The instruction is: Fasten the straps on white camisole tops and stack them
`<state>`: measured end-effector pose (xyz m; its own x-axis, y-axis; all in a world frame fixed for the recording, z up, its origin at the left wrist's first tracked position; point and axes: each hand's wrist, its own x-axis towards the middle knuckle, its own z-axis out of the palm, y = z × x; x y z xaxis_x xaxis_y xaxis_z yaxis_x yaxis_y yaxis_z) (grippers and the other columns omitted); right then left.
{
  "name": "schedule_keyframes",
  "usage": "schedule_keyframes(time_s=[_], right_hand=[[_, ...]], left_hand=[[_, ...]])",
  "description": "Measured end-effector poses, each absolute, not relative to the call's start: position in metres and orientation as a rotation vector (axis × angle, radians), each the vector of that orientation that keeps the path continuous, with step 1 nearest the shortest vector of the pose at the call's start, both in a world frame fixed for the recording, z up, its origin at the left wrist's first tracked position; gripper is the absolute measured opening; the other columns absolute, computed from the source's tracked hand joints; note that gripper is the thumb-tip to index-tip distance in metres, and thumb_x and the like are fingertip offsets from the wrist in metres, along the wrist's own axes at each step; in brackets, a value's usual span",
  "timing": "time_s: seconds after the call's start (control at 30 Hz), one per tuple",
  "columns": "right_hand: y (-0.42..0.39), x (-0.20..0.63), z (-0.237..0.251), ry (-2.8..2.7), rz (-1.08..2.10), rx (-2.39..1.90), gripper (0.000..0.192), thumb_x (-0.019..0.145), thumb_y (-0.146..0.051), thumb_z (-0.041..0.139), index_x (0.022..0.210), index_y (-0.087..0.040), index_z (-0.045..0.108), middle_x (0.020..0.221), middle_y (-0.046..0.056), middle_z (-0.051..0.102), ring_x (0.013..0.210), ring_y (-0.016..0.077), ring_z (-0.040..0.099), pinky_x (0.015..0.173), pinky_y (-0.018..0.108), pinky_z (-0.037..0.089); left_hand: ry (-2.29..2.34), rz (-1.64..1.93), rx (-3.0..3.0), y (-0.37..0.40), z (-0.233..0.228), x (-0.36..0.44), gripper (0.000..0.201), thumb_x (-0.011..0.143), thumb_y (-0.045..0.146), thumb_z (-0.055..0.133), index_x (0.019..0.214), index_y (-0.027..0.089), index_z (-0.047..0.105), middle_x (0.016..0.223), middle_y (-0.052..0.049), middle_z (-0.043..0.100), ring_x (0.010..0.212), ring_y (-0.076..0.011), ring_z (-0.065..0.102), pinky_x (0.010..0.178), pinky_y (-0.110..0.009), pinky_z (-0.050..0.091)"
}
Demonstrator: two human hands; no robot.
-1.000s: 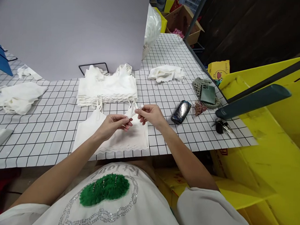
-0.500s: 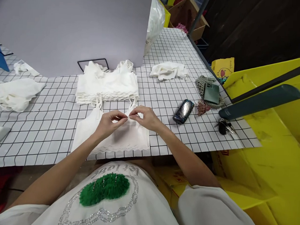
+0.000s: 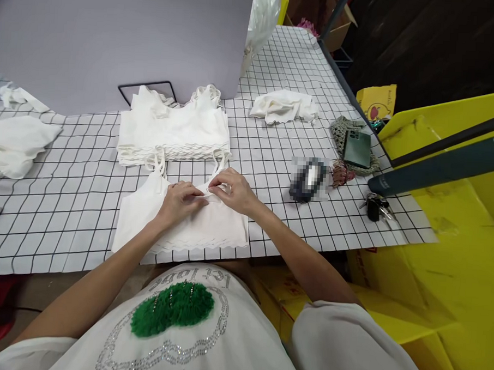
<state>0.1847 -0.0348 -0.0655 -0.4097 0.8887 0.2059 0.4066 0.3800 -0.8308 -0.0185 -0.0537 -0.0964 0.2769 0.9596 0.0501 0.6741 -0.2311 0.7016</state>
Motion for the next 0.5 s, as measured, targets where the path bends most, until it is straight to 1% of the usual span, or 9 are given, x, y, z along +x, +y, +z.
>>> schedule_keyframes(time_s=[0.1, 0.3, 0.5], right_hand=[[-0.032, 0.179, -0.075, -2.081, 0.863, -1.065, 0.011, 0.087, -0.023, 0.064, 0.076, -0.024, 0.065, 0.078, 0.002, 0.067, 0.086, 0.0215, 0.053, 0.083, 0.039, 0.042], [-0.031, 0.177, -0.088, -2.212, 0.794, -0.992, 0.012, 0.090, -0.021, 0.062, 0.079, -0.023, 0.065, 0.078, 0.002, 0.066, 0.091, 0.0224, 0.052, 0.089, 0.042, 0.039], [-0.032, 0.178, -0.089, -2.194, 0.771, -0.931, 0.011, 0.093, -0.022, 0.063, 0.082, -0.023, 0.066, 0.077, 0.002, 0.065, 0.090, 0.0218, 0.052, 0.086, 0.041, 0.039]], left_hand=[[1.451, 0.689, 2.013, -0.056, -0.099, -0.019, 0.004, 0.080, 0.027, 0.075, 0.079, 0.023, 0.074, 0.078, -0.002, 0.068, 0.085, -0.0225, 0.058, 0.086, -0.040, 0.032], [1.441, 0.706, 2.067, -0.057, -0.103, -0.020, 0.005, 0.081, 0.025, 0.075, 0.077, 0.022, 0.075, 0.078, -0.002, 0.067, 0.085, -0.0223, 0.057, 0.084, -0.039, 0.030], [1.428, 0.739, 2.118, -0.057, -0.106, -0.020, 0.005, 0.082, 0.023, 0.075, 0.078, 0.022, 0.074, 0.077, 0.000, 0.066, 0.083, -0.0205, 0.057, 0.083, -0.039, 0.032]])
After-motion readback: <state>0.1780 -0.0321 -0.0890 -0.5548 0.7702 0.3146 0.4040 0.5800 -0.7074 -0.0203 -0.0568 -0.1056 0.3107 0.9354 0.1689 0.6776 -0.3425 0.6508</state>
